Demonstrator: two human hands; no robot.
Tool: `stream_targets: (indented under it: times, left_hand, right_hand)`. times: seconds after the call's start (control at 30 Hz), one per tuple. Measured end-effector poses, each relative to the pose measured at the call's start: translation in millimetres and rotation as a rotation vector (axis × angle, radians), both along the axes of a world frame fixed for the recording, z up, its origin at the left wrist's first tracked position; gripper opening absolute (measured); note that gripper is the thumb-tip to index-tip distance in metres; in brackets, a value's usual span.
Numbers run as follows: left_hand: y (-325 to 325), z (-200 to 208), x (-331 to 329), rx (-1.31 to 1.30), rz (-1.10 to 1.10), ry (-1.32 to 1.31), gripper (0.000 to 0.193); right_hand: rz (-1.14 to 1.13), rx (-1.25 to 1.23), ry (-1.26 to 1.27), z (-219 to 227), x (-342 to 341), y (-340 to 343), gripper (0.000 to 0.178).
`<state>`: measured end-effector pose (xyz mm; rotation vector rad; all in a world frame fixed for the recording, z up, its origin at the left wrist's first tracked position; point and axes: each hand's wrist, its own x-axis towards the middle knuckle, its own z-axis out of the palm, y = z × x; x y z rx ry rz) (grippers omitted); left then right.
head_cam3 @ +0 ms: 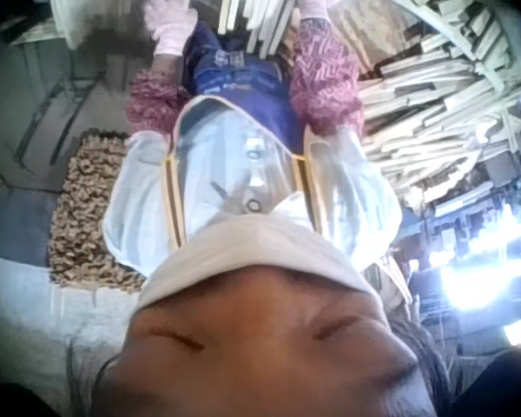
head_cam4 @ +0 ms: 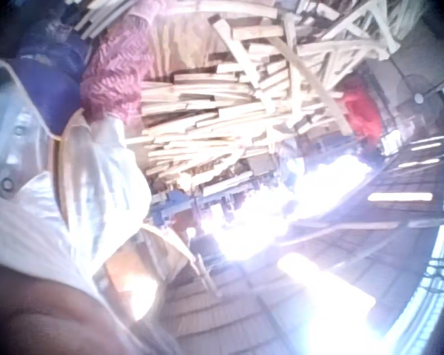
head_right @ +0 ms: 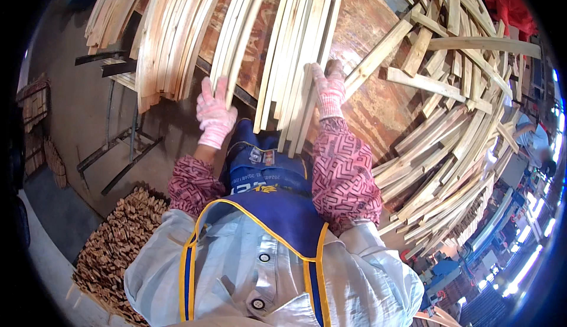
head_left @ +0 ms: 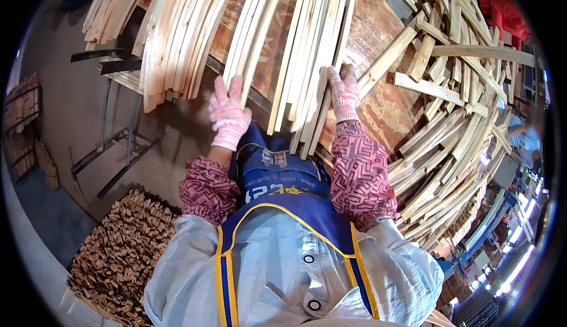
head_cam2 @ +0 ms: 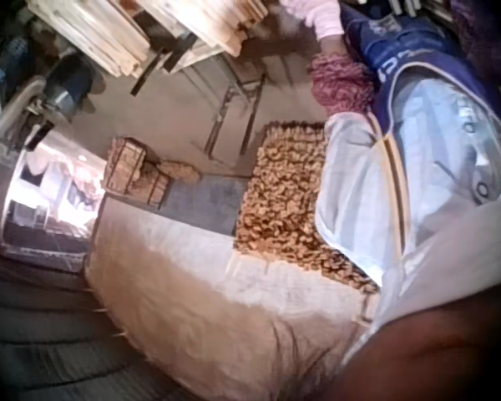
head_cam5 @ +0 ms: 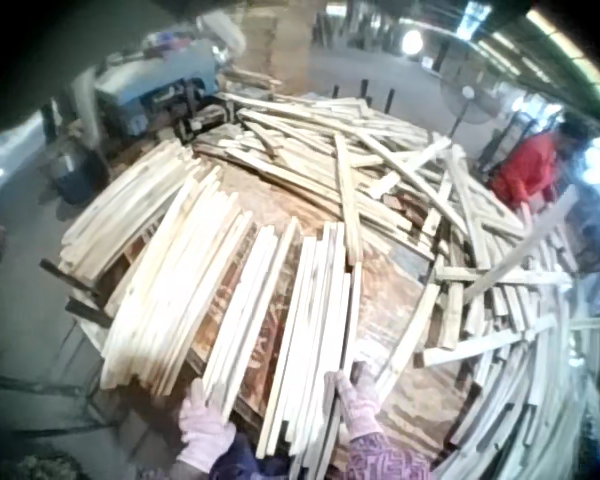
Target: The person sorts thin wooden strips on a workbench, repeatedly picking up pieces, aligning them, and stacking them into neat piles. The hands move quickly and consistently throughout the clip.
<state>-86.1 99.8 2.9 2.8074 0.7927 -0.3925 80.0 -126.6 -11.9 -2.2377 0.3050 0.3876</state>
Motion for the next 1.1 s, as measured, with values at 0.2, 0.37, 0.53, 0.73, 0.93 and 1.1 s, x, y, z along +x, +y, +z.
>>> stream_targets:
  times: [0.2,0.37,0.53,0.73,0.93,1.1]
  left_hand:
    - [14.7,-5.7,30.7,0.088,-0.112,-0.167,0.081]
    - [-22.8,-10.6,29.0,-0.322,-0.107,-0.047,0.076]
    - [-46.7,-50.7,4.8,-1.080,0.249,0.079,0.091]
    - [-41.8,-53.9,21.3,-1.350,0.354,-0.102,0.096]
    - [-41.9,-44.0,0.0,-1.348,0.273,-0.037,0.092]
    - [-45.6,-17.8,-16.2,-1.550,0.462,-0.108,0.065]
  right_hand:
    - [0.111,-0.412,0.212,39.4,2.3,43.2,0.115]
    - [0.152,-0.346,0.285,31.7,9.1,31.0,0.117]
    - [0.289,-0.292,0.254,34.8,10.2,16.3,0.107]
    - [0.206,-0.208,0.179,12.7,-11.0,-5.9,0.084]
    - [0.303,-0.353,0.288,30.4,-38.3,11.8,0.085]
    - [0.096,0.139,0.240,-21.9,-77.4,-30.2,0.063]
